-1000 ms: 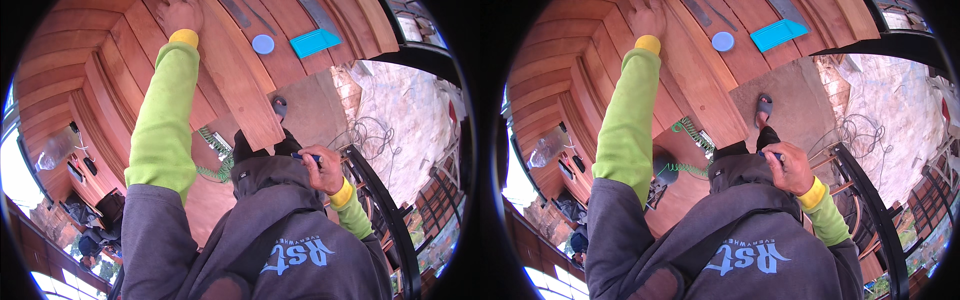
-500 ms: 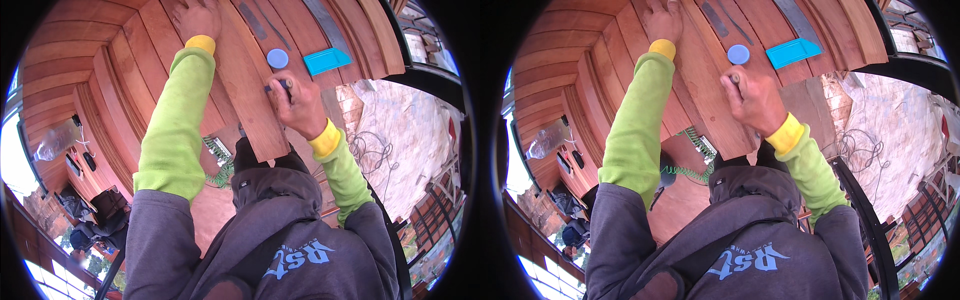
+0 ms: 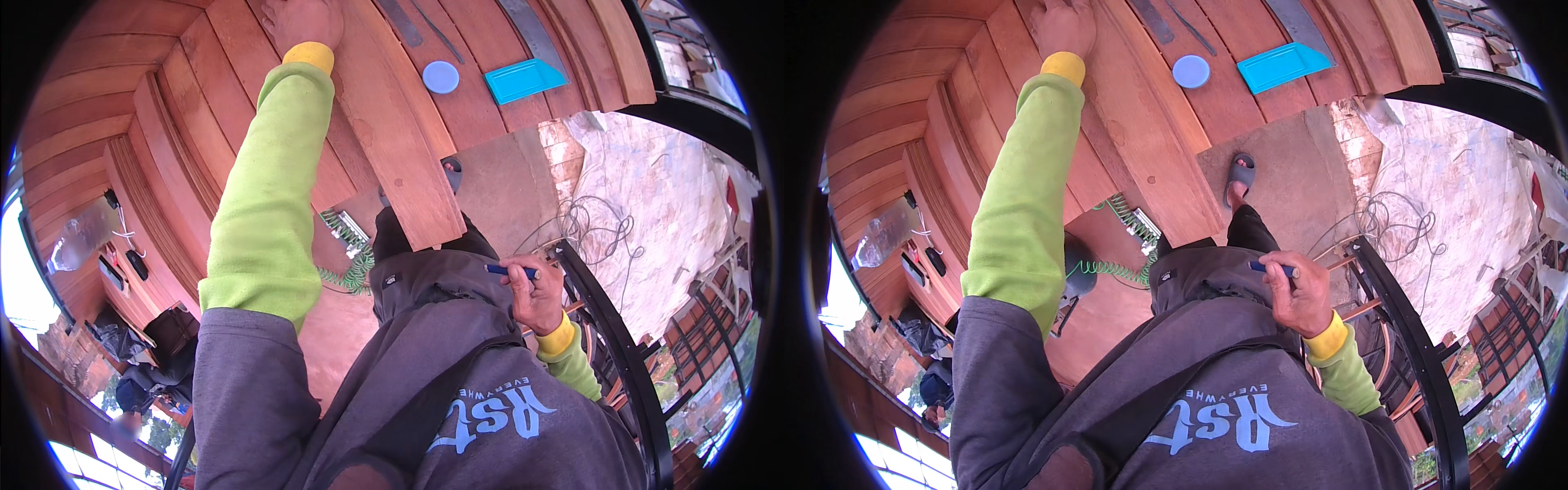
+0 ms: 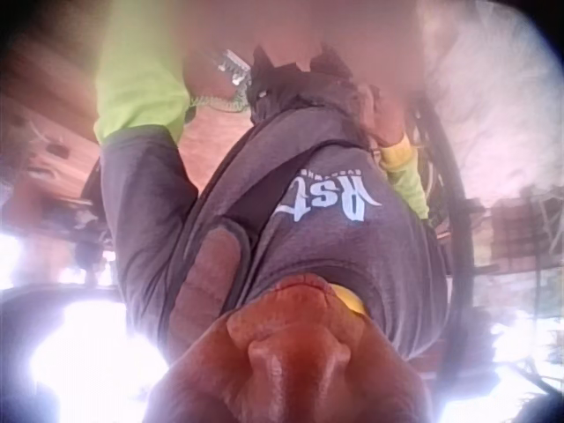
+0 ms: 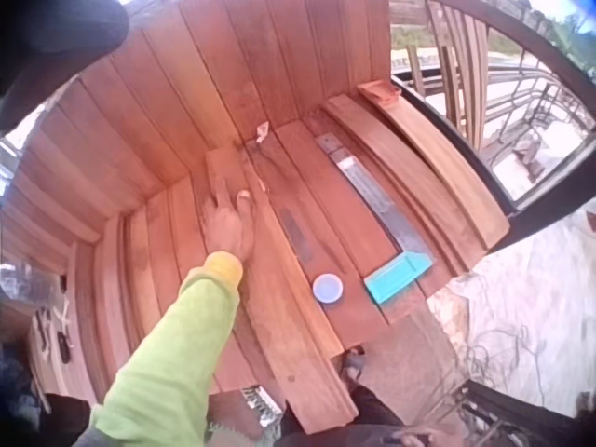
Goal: The person places wooden planks onto a curved wooden ceiling structure, aligning them with existing planks. They use a small tool to mark or adjust the planks and occasionally tap them into place.
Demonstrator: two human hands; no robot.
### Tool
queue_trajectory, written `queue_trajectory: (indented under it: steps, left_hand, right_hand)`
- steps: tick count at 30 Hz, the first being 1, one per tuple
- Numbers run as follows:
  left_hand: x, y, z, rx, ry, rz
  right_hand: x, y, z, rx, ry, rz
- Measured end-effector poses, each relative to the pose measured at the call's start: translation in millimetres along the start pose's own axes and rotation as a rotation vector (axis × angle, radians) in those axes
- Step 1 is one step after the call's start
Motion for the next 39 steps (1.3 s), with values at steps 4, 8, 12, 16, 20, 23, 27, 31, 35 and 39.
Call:
queue_trajectory:
  steps: [4,8,12,16,20,23,27,31,35,39]
  left_hand:
    - [4,-1,-1,-0.056,-0.028,0.055]
    - [-1,-1,-4,-0.015,-0.057,0.028]
    - [5,3,1,-0.004,0.038,0.039]
    - [3,8,2,0.009,0.038,0.029]
    - [11,7,-3,0.014,-0.021,0.086]
    - [12,3,-3,-0.018,-0.027,0.094]
    - [7,6,1,-0.003,-0.008,0.070]
    - [3,8,1,0.038,-0.045,0.064]
    - [-1,1,-6,-0.028,-0.003,0.045]
    - [-8,-11,-3,-0.080,0.056,0.081]
  right_hand:
    - [-24,5,-46,0.109,0.126,-0.025]
    - [-35,-12,-51,0.007,0.344,0.038]
    - [-36,-18,-57,0.024,0.319,0.046]
    - [-72,-32,-133,0.139,0.488,0.076]
    - [-129,-43,-251,0.311,0.688,0.272]
    - [-144,-43,-284,0.351,0.719,0.206]
    - [-102,-45,-211,0.211,0.588,0.181]
    - [-23,-23,-36,-0.130,0.239,0.171]
    - [10,6,14,0.124,-0.099,-0.067]
    - [-12,-4,-39,0.164,0.156,-0.039]
Point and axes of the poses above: each hand's wrist, its own z-axis away from the middle knuckle, its own y-axis out of the back of the hand, x = y × z, the point moved 8 cm from there along -z, towards the middle knuckle, and after that the axes turned 5 degrees about -y, right-handed, at the moved point
